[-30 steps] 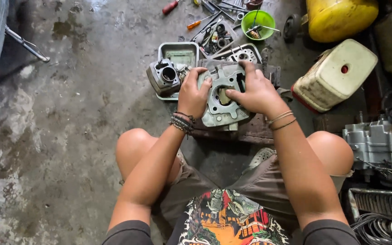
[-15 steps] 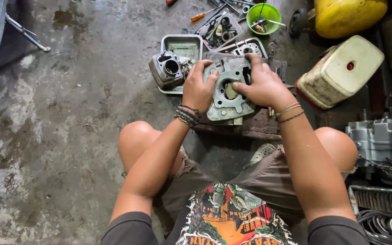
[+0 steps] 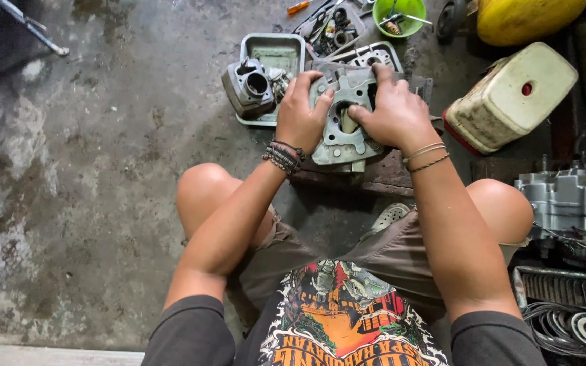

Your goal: The person sits on the floor and cleans a metallic engine cylinder head using a small brush and a cloth. They scrub the internal surfaces and wipe the exterior, then place the part into a metal tray.

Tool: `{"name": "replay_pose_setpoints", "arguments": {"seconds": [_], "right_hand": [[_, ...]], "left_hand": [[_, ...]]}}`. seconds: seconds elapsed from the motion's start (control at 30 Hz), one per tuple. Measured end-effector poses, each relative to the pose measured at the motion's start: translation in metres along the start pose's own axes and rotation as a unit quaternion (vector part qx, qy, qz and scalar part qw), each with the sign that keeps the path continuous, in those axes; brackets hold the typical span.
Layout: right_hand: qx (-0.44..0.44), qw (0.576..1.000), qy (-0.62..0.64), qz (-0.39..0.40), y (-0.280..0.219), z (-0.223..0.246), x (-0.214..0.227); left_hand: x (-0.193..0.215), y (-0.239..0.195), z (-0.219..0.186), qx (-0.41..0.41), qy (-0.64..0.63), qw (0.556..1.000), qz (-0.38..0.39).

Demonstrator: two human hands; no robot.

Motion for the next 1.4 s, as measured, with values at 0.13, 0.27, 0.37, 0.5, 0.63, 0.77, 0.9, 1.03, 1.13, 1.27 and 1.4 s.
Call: {"name": "replay_pose_setpoints", "arguments": {"seconds": [0.13,0.27,0.37,0.5,0.63,0.77,0.9,1.03,1.13,1.27,1.4], "right_hand": [[-0.034,0.996,-0.077,-0.031,-0.006,-0.005,-0.007],[0.017,0.999,0.002,-0.035,-0.011,-0.006,-0.004],[0.003,0.999,0.045,0.004,-0.012,0.002,-0.005],[-0.033,0.998,-0.005,-0.051,-0.006,-0.004,-0.002],[0.022,0.990,-0.054,-0.132,-0.005,-0.008,0.004],[0.010,0.999,0.048,-0.013,-0.015,-0.008,0.005],[-0.028,0.999,-0.030,-0.026,-0.009,-0.002,0.003],[-0.018,0.996,-0.035,-0.074,-0.004,-0.014,0.003],[0.019,0.995,0.015,-0.099,-0.019,-0.010,-0.001],[0.081,0.969,0.126,-0.198,-0.035,-0.013,0.003],[0.085,0.968,0.116,-0.206,-0.023,-0.016,0.003]], "left_hand": [[-0.002,-0.004,0.000,-0.008,-0.007,1.000,0.003],[-0.001,-0.001,0.000,0.002,0.002,1.000,0.019],[0.001,0.002,0.000,-0.002,0.007,1.000,0.013],[0.000,-0.003,0.001,-0.006,0.008,1.000,0.001],[0.000,-0.003,0.003,-0.001,0.007,1.000,0.015],[-0.002,0.001,-0.001,0.001,0.001,1.000,0.018],[-0.003,-0.003,0.000,-0.008,0.016,1.000,0.014],[0.005,-0.005,-0.010,-0.004,-0.027,0.998,0.052],[0.002,-0.004,-0.001,-0.002,-0.015,0.999,0.052],[0.000,-0.001,0.007,0.015,-0.031,0.998,0.047],[0.001,-0.005,0.004,0.020,-0.042,0.998,0.049]]}}
Point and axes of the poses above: each hand's wrist, its own y-axis towards the middle knuckle, its own x-axis out of the back of the hand, z = x × y, the point moved 10 cm from there along y, towards the middle knuckle, and after that the axes turned 5 degrees about y, right-handed, at the moved point
